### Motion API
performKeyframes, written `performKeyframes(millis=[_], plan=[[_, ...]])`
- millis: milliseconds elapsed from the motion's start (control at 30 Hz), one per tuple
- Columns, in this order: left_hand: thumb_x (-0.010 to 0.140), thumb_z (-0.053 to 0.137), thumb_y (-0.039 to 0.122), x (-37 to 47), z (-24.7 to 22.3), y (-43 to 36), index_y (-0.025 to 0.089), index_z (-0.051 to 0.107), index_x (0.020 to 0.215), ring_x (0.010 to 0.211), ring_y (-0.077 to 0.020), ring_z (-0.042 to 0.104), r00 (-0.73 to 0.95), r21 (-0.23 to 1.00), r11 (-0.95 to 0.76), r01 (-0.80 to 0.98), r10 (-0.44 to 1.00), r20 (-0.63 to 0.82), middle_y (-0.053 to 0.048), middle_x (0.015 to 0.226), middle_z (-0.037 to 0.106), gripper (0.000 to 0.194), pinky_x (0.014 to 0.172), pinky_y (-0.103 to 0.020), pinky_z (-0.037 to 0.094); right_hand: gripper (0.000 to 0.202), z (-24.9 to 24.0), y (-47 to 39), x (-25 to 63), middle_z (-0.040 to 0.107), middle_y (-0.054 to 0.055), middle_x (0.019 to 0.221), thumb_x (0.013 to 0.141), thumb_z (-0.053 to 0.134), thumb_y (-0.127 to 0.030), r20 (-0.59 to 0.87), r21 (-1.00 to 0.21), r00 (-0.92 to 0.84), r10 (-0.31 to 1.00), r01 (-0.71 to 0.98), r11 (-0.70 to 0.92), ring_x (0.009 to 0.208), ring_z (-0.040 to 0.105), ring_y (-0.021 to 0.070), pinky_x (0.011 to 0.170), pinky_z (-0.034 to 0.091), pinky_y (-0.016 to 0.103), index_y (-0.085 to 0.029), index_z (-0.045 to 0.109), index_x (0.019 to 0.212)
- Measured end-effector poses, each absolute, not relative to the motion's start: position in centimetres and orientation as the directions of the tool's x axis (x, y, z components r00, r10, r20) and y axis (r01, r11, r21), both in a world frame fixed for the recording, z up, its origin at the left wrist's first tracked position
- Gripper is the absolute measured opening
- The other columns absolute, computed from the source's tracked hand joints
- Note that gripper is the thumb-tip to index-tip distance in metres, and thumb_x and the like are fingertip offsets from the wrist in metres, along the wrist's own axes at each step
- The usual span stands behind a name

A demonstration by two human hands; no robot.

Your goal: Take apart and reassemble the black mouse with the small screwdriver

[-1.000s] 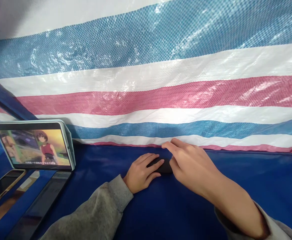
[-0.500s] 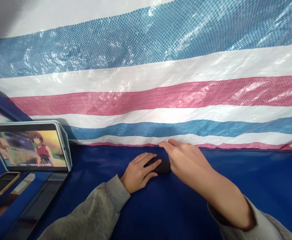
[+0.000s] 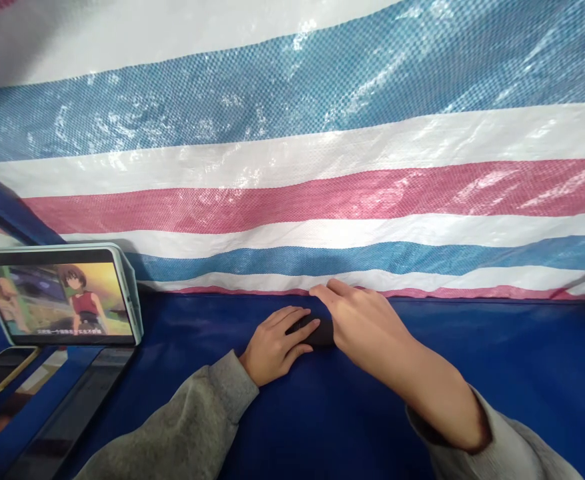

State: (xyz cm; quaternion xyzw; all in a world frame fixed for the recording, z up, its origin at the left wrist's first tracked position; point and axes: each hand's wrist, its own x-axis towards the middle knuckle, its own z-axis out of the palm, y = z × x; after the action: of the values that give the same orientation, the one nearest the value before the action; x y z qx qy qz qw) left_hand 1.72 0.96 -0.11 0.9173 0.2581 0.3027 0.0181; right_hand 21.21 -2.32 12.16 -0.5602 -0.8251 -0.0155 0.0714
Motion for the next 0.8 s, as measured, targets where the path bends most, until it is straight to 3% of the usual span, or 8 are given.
performKeyframes(millis=[167, 300, 533, 700, 800], plan=[[0.096, 0.048, 0.039, 1.79, -0.04, 0.91, 0.023, 0.055, 0.130, 0.120, -0.0252, 0.053, 0.672, 0.193, -0.861, 0.471, 0.492, 0.553, -0.011, 0.128, 0.057, 0.038, 0.101, -0.047, 0.047, 0.041, 12.36, -2.65, 21.04, 0.065, 0.005, 0.099, 0.078, 0.040, -0.003, 0.177, -0.140, -0.419, 0.890, 0.885, 0.444, 0.082, 0.063, 0.0167, 0.069, 0.041, 0.025, -0.020, 0.063, 0.108], [0.096, 0.047, 0.040, 1.81, 0.10, 0.79, 0.023, 0.055, 0.130, 0.119, -0.0253, 0.053, 0.676, 0.196, -0.865, 0.461, 0.486, 0.554, -0.010, 0.127, 0.057, 0.039, 0.101, -0.047, 0.047, 0.036, 12.06, -2.49, 21.04, 0.068, 0.006, 0.091, 0.083, 0.040, -0.007, 0.222, -0.153, -0.350, 0.910, 0.909, 0.387, 0.078, 0.064, 0.0171, 0.067, 0.041, 0.026, -0.020, 0.065, 0.105], [0.096, 0.049, 0.040, 1.62, 0.30, 0.56, 0.023, 0.054, 0.131, 0.120, -0.0244, 0.053, 0.682, 0.182, -0.858, 0.481, 0.496, 0.538, -0.010, 0.128, 0.057, 0.040, 0.102, -0.045, 0.047, 0.039, 12.62, -2.48, 21.24, 0.067, 0.005, 0.096, 0.081, 0.038, -0.006, 0.187, -0.225, -0.384, 0.904, 0.879, 0.420, 0.084, 0.064, 0.0178, 0.071, 0.043, 0.027, -0.021, 0.063, 0.106], [0.095, 0.050, 0.037, 1.51, 0.53, 0.41, 0.023, 0.052, 0.132, 0.121, -0.0233, 0.052, 0.690, 0.185, -0.849, 0.495, 0.513, 0.510, -0.010, 0.129, 0.056, 0.040, 0.102, -0.043, 0.046, 0.035, 12.87, -2.25, 21.57, 0.066, 0.006, 0.090, 0.091, 0.032, -0.017, 0.192, -0.205, -0.246, 0.950, 0.937, 0.284, 0.071, 0.063, 0.0180, 0.064, 0.041, 0.029, -0.019, 0.061, 0.112], [0.094, 0.050, 0.034, 1.46, 0.62, 0.30, 0.021, 0.051, 0.133, 0.124, -0.0245, 0.049, 0.706, 0.182, -0.859, 0.478, 0.499, 0.502, -0.011, 0.132, 0.054, 0.041, 0.105, -0.045, 0.043, 0.041, 12.90, -2.25, 21.65, 0.065, 0.007, 0.096, 0.083, 0.037, -0.008, 0.189, -0.125, -0.281, 0.941, 0.943, 0.307, 0.070, 0.062, 0.0168, 0.062, 0.039, 0.028, -0.019, 0.060, 0.115]])
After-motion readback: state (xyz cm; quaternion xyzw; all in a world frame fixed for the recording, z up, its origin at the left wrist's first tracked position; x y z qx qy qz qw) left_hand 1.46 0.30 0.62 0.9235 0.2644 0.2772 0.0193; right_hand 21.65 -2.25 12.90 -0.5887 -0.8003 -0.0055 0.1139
